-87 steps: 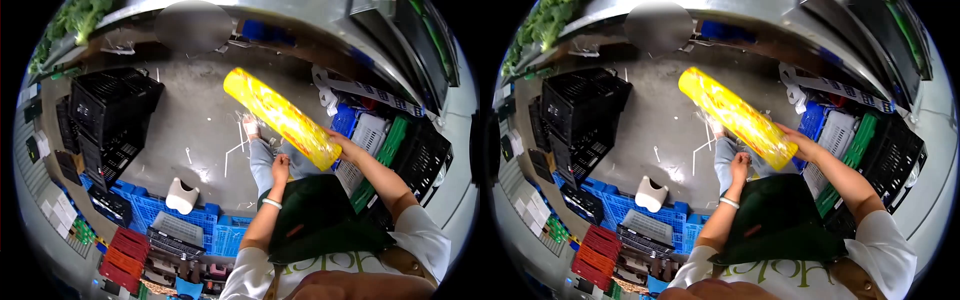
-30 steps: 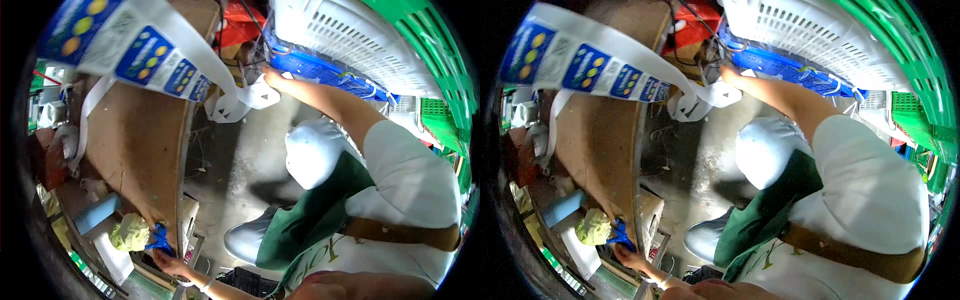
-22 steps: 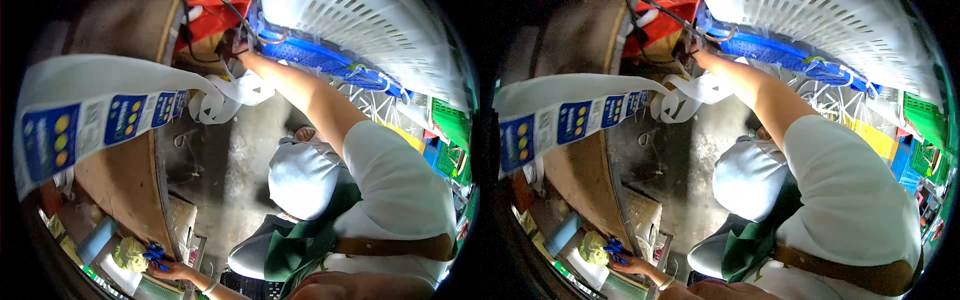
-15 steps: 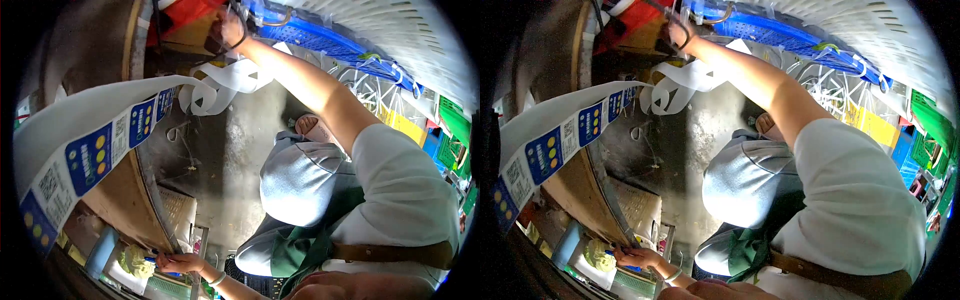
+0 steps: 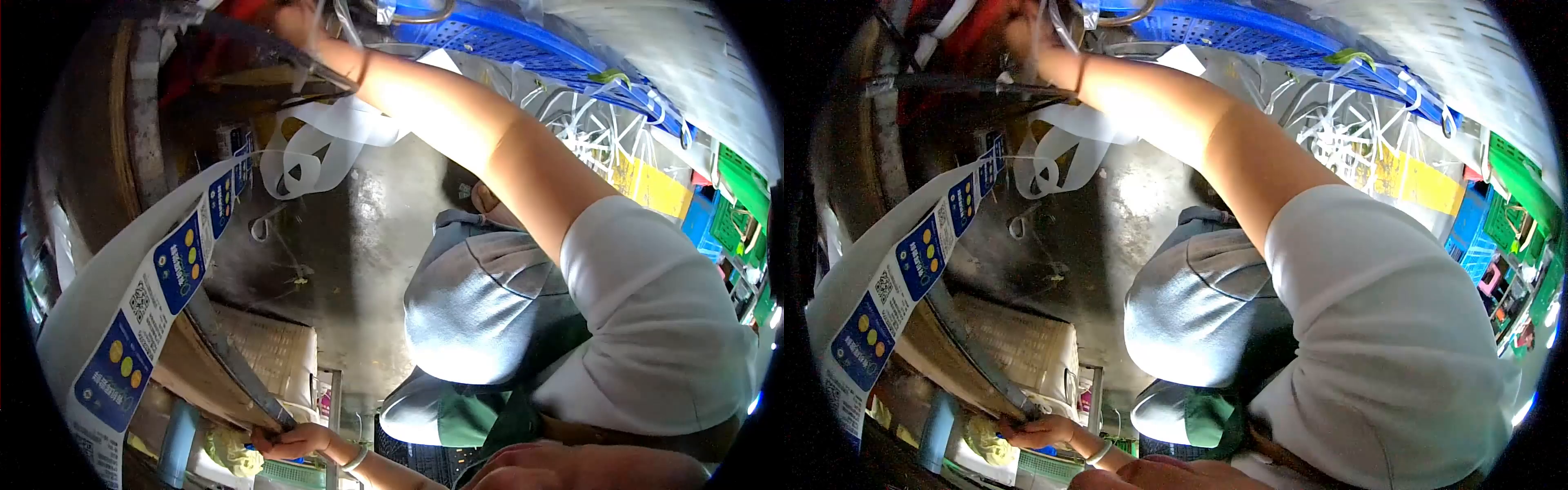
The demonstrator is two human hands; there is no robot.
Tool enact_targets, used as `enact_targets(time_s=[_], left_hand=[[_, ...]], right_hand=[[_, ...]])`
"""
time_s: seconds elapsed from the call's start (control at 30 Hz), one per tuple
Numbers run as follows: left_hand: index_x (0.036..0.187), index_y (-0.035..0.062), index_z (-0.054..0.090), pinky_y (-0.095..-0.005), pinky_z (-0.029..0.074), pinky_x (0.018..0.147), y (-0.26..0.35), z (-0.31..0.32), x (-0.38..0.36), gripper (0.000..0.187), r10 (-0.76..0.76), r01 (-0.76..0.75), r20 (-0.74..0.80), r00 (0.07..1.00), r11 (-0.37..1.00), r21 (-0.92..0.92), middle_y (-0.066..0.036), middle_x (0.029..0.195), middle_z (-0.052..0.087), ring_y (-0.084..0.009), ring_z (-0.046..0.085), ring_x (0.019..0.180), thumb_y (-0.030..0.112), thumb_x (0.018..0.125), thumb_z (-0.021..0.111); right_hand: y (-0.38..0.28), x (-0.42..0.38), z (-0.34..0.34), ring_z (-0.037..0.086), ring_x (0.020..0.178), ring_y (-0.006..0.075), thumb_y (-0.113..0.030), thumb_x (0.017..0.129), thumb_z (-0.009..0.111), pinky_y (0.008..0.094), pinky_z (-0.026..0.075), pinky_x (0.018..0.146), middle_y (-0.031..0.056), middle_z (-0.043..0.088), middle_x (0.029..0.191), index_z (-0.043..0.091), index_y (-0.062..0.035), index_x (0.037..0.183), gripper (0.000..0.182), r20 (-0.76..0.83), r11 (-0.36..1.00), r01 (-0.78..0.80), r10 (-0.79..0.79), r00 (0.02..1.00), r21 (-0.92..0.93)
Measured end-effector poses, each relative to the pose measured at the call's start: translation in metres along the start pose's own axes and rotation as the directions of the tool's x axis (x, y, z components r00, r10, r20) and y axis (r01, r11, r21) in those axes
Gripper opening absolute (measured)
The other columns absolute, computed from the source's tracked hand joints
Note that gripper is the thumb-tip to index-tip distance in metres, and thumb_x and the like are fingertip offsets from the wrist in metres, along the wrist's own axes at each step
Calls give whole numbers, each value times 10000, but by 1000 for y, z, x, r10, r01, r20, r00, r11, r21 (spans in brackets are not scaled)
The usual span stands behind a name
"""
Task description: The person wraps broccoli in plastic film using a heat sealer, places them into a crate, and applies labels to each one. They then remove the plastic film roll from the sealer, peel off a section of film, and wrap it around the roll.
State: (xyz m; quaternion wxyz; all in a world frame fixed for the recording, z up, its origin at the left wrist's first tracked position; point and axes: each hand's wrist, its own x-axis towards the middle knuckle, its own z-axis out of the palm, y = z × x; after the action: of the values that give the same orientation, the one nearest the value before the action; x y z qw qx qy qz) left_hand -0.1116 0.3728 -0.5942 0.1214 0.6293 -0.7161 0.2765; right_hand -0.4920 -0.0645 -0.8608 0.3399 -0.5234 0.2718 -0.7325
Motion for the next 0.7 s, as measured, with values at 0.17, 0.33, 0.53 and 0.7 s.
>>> enact_targets(time_s=[0.17,0.33,0.53,0.7], left_hand=[[1187,-68,534,-467,462,873,-10,2,-8,577,-11,10,-13,1000,999,-37,-211,1126,584,-371,580,1005,426,1063,262],[1212,-75,516,-470,441,906,-10,2,-10,589,-95,96,7,995,994,-43,-204,1142,575,-356,568,1027,443,1057,282],[1213,-70,517,-469,458,884,-4,5,-8,583,-74,74,-18,997,997,-4,-203,1132,571,-351,564,1029,426,1064,249],[1222,-65,516,-466,468,874,-6,4,-7,588,-28,28,4,1000,999,-17,-211,1149,555,-356,565,1026,428,1064,237]], right_hand=[[-2,-5,12,536,1120,252,-84,813,696,365,433,944,112,574,1236,617,-98,1204,399,-11,996,-82,82,997,-47],[4,-19,14,562,1026,237,-105,803,721,355,452,867,106,605,1146,643,-84,1143,350,-111,962,-271,264,958,-47],[14,-72,-7,595,914,219,-129,790,751,344,475,775,97,643,1040,674,-67,1070,297,-406,671,-696,728,553,255],[-9,-119,-35,621,820,203,-149,779,776,335,493,698,91,674,950,700,-54,1009,261,-500,463,-757,840,210,461]])
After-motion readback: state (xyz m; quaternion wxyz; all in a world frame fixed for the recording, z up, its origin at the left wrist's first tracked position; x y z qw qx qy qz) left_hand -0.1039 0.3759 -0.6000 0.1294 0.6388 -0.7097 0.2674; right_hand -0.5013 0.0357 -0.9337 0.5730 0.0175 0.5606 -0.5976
